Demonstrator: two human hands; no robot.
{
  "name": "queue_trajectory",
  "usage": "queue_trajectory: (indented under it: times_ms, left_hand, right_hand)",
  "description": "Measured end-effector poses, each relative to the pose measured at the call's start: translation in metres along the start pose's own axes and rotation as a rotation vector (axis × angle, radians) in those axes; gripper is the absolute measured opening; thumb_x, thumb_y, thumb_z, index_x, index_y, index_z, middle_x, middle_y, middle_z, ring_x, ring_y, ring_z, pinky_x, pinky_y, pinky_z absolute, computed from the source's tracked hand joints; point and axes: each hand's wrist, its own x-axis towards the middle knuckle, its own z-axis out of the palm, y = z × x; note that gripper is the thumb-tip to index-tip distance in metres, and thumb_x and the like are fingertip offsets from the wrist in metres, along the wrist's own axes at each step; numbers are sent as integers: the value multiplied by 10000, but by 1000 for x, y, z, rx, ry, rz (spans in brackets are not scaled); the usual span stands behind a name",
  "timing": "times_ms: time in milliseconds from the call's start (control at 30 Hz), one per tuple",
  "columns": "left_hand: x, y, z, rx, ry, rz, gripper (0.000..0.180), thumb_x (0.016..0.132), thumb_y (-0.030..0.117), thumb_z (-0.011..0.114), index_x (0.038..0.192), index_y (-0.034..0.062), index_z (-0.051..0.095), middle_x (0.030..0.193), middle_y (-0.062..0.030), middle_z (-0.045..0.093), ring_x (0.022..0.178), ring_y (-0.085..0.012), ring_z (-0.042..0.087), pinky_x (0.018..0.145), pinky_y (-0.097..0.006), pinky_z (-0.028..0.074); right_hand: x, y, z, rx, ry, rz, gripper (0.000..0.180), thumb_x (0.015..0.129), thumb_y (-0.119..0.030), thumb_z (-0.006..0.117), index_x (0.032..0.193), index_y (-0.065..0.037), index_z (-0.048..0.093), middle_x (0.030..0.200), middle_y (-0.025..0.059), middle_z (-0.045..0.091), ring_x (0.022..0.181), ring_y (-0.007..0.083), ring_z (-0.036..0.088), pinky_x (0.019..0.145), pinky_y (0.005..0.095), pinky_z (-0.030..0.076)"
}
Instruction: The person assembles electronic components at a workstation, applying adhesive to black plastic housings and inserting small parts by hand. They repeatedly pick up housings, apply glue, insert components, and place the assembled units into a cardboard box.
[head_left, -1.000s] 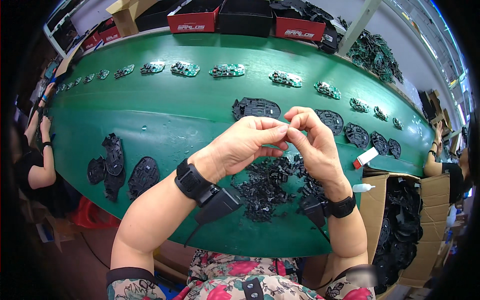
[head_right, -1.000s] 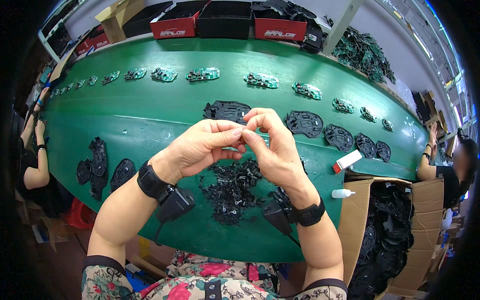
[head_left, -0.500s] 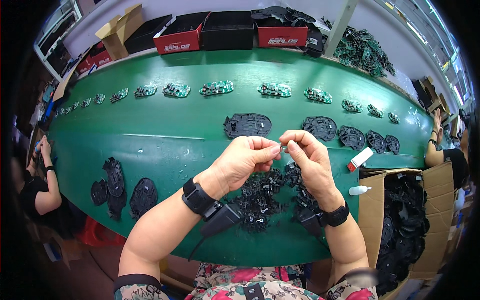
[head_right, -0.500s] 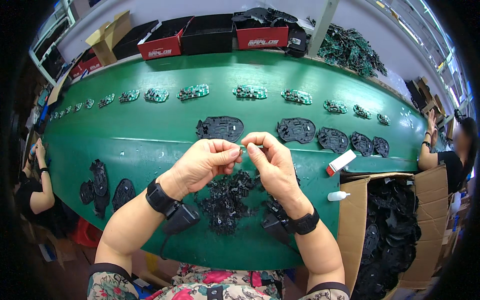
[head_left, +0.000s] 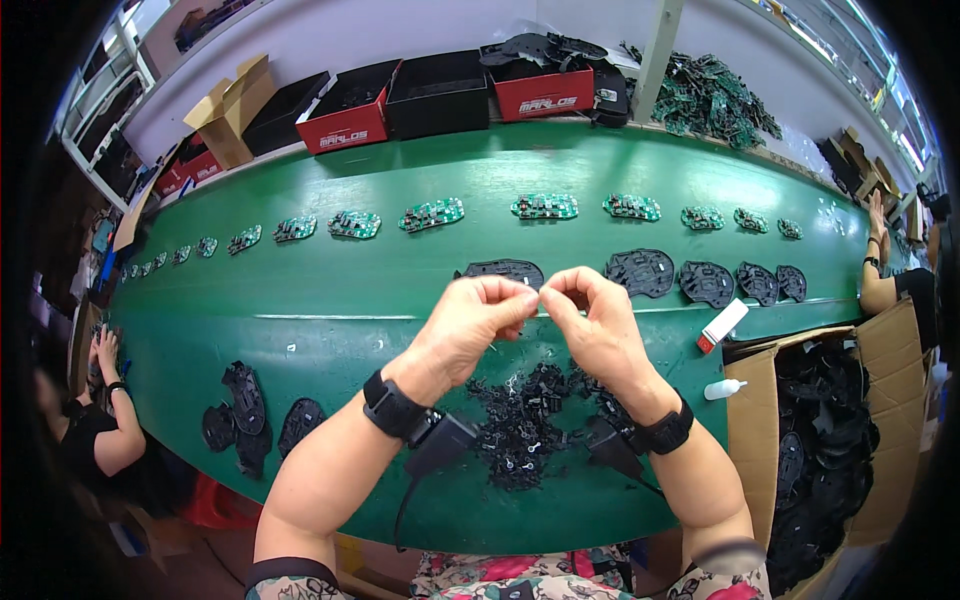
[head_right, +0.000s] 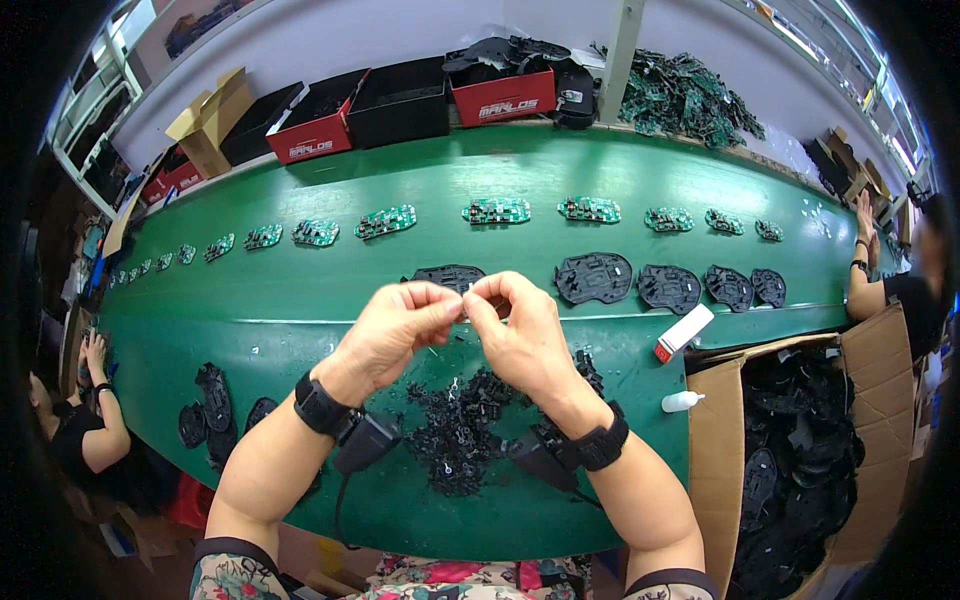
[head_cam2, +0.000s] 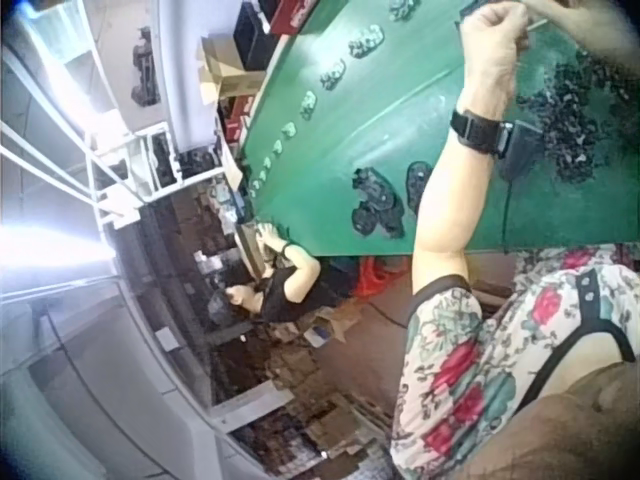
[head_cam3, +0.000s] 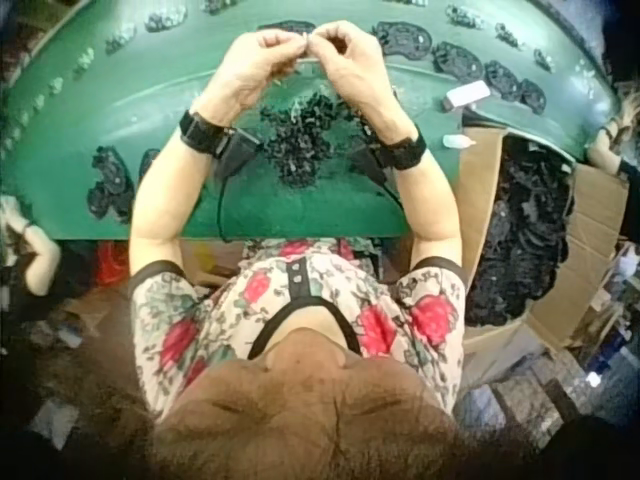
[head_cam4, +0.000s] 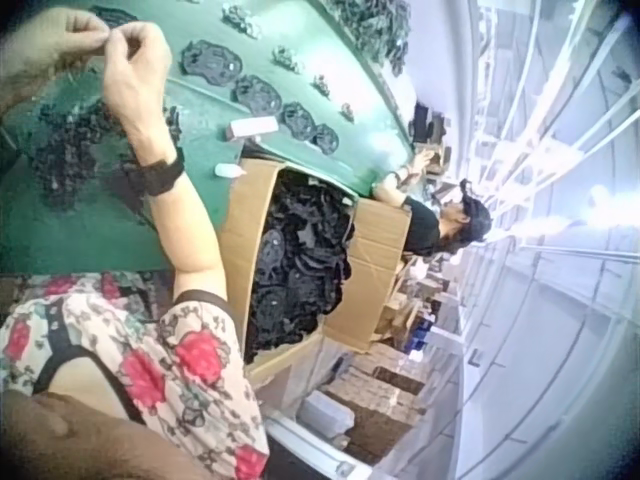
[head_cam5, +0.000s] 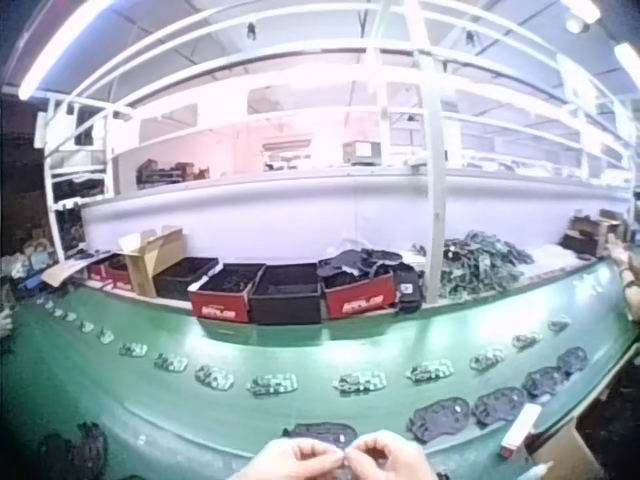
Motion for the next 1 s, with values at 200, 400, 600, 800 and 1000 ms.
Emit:
queue_trajectory:
  times_ms: [200,400,600,800,1000]
  left_hand:
    - [55,17,-24,849,226,245,145,783,110,693,856,-16,698,763,-66,677,703,-116,615,659,-273,498]
    - [93,13,-28,1073,195,151,117,705,104,722,778,12,723,698,-106,682,653,-169,637,648,-304,510]
    - [103,9,-30,1096,218,41,101,675,89,732,755,27,726,725,-126,689,695,-207,654,674,-329,518]
    - [104,7,-33,1051,176,99,88,667,86,733,744,44,731,747,-136,694,733,-239,667,708,-349,526]
    - [111,4,-28,1107,197,58,128,663,88,738,779,32,733,705,-122,686,678,-192,651,660,-316,518]
  right_hand:
    - [49,7,3,-279,45,64,207,833,-180,644,869,22,672,805,160,690,775,234,667,728,352,514]
    - [85,35,7,-387,-70,307,200,741,-182,708,865,-24,708,856,163,704,839,264,680,789,359,523]
    - [86,49,8,-397,-71,334,153,720,-145,689,825,-36,716,848,160,706,839,261,681,791,359,524]
    - [88,57,9,-404,-58,323,142,718,-140,691,821,-45,717,845,153,706,842,265,680,792,363,526]
    - [89,59,8,-397,-61,320,147,713,-136,693,830,-50,716,841,149,706,844,260,680,787,359,527]
